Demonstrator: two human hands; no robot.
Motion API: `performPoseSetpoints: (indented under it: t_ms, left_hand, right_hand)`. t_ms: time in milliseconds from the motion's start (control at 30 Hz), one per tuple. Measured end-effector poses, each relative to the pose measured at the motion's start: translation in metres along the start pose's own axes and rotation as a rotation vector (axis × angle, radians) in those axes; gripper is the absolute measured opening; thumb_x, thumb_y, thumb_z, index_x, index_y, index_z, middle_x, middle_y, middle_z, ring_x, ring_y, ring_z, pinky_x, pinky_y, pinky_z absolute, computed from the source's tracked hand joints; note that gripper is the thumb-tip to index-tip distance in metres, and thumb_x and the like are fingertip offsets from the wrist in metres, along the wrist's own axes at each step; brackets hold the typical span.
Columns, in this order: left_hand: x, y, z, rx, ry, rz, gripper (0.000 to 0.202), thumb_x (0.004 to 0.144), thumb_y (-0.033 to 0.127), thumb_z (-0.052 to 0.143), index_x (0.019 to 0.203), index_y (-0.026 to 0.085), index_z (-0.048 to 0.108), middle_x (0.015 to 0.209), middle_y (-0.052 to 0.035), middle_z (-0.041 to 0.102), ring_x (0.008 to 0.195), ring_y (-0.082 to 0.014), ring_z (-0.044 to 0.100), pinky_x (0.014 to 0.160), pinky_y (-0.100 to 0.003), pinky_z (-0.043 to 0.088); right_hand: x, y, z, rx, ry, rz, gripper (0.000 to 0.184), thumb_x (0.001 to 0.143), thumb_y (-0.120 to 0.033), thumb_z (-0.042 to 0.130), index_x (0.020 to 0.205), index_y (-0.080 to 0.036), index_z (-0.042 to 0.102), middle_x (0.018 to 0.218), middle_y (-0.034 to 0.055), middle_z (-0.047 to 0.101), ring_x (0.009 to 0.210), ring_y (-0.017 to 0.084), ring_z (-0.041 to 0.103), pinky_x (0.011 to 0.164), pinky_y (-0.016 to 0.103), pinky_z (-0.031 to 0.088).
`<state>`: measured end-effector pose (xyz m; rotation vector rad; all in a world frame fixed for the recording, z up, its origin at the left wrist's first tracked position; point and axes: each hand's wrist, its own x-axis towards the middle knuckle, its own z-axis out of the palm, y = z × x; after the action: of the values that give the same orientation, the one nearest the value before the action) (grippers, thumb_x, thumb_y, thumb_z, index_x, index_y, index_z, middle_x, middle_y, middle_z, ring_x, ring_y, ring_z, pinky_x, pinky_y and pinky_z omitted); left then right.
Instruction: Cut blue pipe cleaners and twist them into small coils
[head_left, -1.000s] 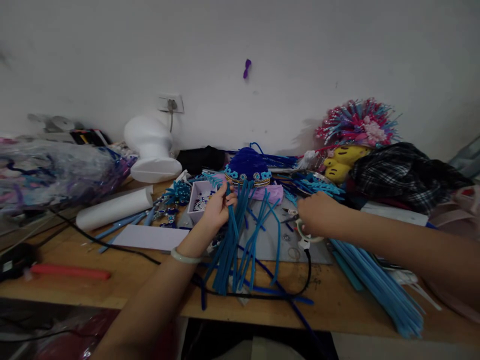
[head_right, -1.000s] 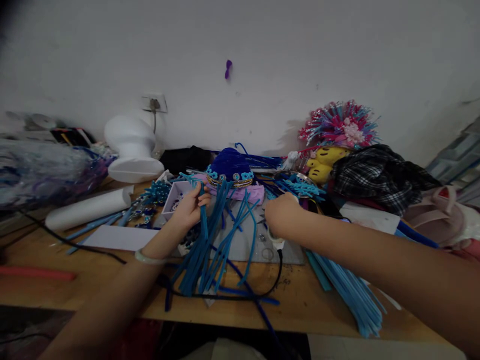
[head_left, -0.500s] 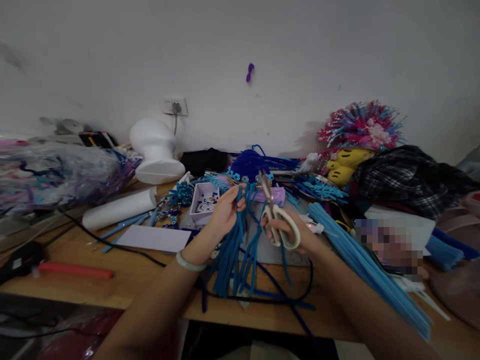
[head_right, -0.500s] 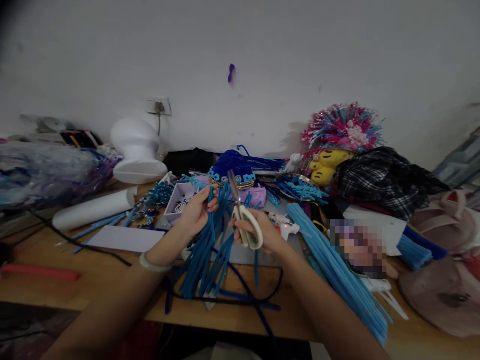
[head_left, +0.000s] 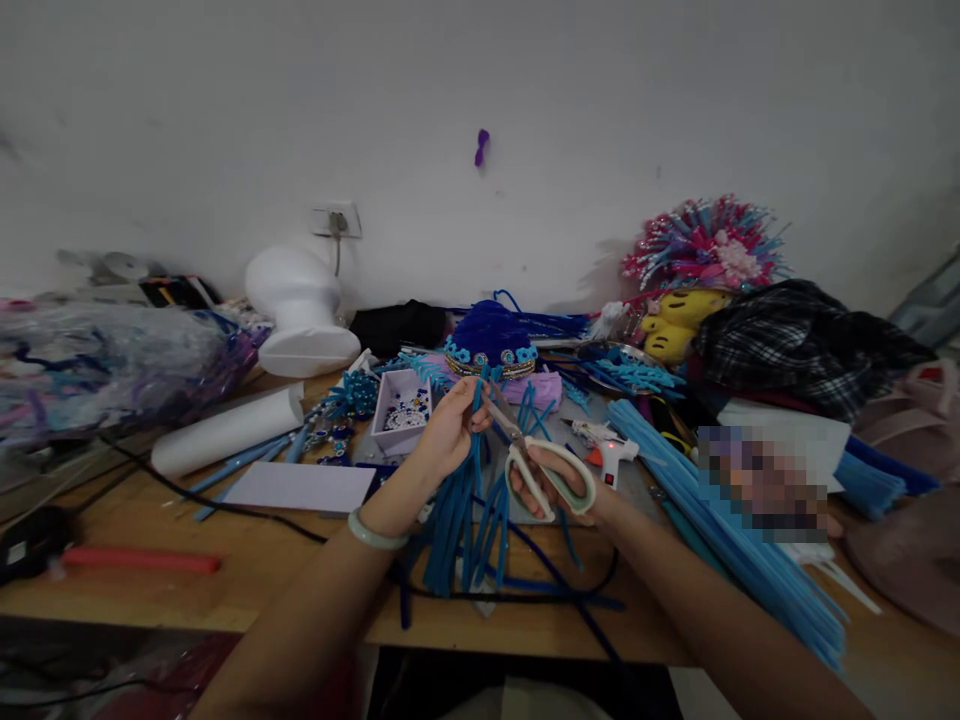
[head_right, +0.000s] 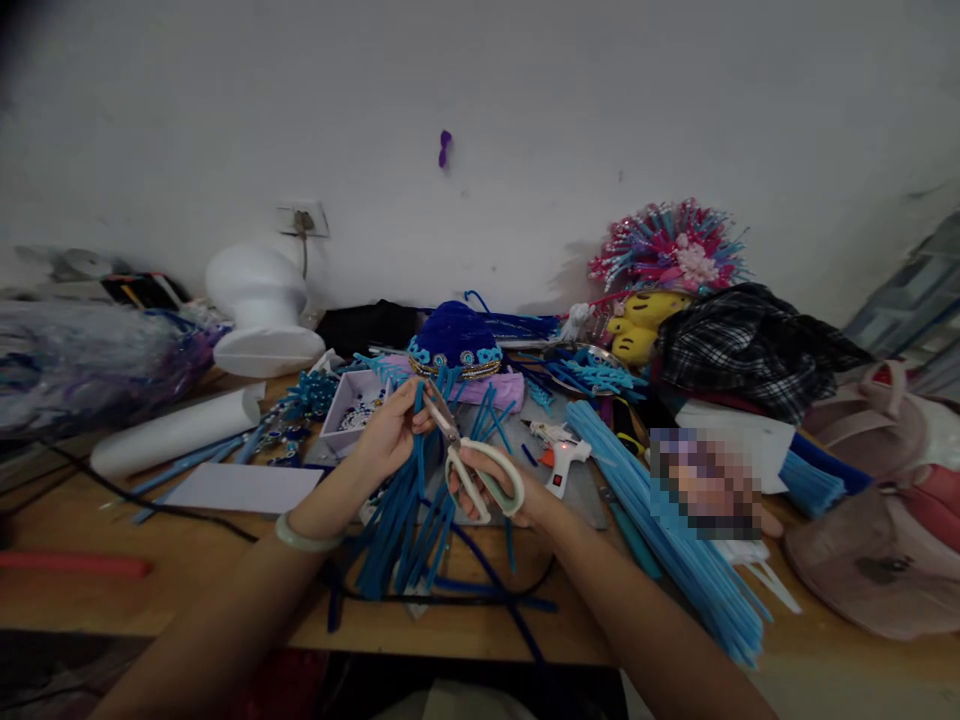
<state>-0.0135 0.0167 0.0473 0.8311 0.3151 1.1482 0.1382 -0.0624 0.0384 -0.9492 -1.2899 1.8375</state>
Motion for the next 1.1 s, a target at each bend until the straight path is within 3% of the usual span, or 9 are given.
performPoseSetpoints:
  t_ms: [167, 367, 467, 600, 833, 933, 1100]
  left_hand:
    - [0.0, -0.002, 0.004, 0.036, 0.011, -0.022, 0.009, 0.076, 0.02, 0.051, 0.071, 0.012, 0.052, 0.056, 0.0035, 0.042, 0.039, -0.0019, 0.031, 0.037, -0.014, 0.026]
    - [-0.01, -0.016, 0.013, 0.216, -0.039, -0.082, 0.024, 0.074, 0.039, 0.052, 0.068, 0.015, 0.049, 0.044, 0.0061, 0.034, 0.039, -0.0045, 0.03, 0.038, -0.015, 0.024]
    - [-0.015, -0.022, 0.015, 0.394, -0.103, -0.117, 0.021, 0.068, 0.034, 0.06, 0.071, 0.014, 0.053, 0.048, 0.0053, 0.041, 0.042, -0.0044, 0.033, 0.041, -0.016, 0.026]
    - [-0.014, -0.025, 0.012, 0.524, -0.185, -0.179, 0.017, 0.07, 0.03, 0.058, 0.074, 0.013, 0.058, 0.048, 0.0036, 0.047, 0.044, -0.006, 0.04, 0.045, -0.018, 0.031]
    - [-0.012, -0.032, -0.003, 0.366, -0.269, -0.571, 0.018, 0.07, 0.027, 0.059, 0.074, 0.009, 0.06, 0.068, -0.01, 0.064, 0.063, -0.0142, 0.06, 0.067, -0.028, 0.045]
    - [-0.014, -0.033, -0.002, 0.352, -0.271, -0.61, 0.019, 0.07, 0.028, 0.06, 0.072, 0.01, 0.059, 0.069, -0.0115, 0.065, 0.065, -0.0157, 0.062, 0.068, -0.03, 0.046]
    - [-0.017, -0.033, 0.002, 0.388, -0.37, -0.647, 0.029, 0.072, 0.038, 0.055, 0.076, 0.009, 0.059, 0.078, -0.0137, 0.064, 0.067, -0.0173, 0.062, 0.067, -0.03, 0.046]
  right_hand:
    - [0.001, 0.001, 0.003, 0.042, 0.022, -0.034, 0.04, 0.072, -0.053, 0.045, 0.073, -0.015, 0.057, 0.055, 0.0002, 0.052, 0.043, 0.008, 0.046, 0.039, 0.019, 0.037]
    - [0.001, -0.005, 0.005, 0.122, 0.063, -0.081, 0.038, 0.075, -0.05, 0.043, 0.082, -0.017, 0.059, 0.069, 0.0048, 0.059, 0.049, 0.01, 0.049, 0.044, 0.021, 0.041]
    - [0.001, -0.009, -0.004, 0.165, 0.102, -0.155, 0.036, 0.077, -0.048, 0.04, 0.09, -0.018, 0.056, 0.072, 0.0039, 0.059, 0.049, 0.01, 0.049, 0.042, 0.02, 0.039]
    - [-0.002, -0.016, -0.018, 0.167, 0.133, -0.177, 0.034, 0.077, -0.047, 0.04, 0.084, -0.017, 0.055, 0.07, 0.003, 0.057, 0.05, 0.009, 0.049, 0.043, 0.02, 0.04]
    - [-0.004, -0.023, -0.03, 0.115, 0.194, -0.126, 0.04, 0.077, -0.049, 0.038, 0.069, -0.014, 0.054, 0.053, 0.0009, 0.051, 0.046, 0.01, 0.047, 0.043, 0.021, 0.039]
    - [-0.002, -0.022, -0.033, 0.116, 0.196, -0.11, 0.038, 0.078, -0.049, 0.038, 0.07, -0.015, 0.055, 0.055, 0.0011, 0.053, 0.046, 0.01, 0.047, 0.044, 0.021, 0.04]
    - [-0.002, -0.02, -0.035, 0.159, 0.196, -0.148, 0.036, 0.078, -0.047, 0.039, 0.073, -0.015, 0.055, 0.061, 0.0012, 0.054, 0.048, 0.01, 0.048, 0.045, 0.021, 0.04]
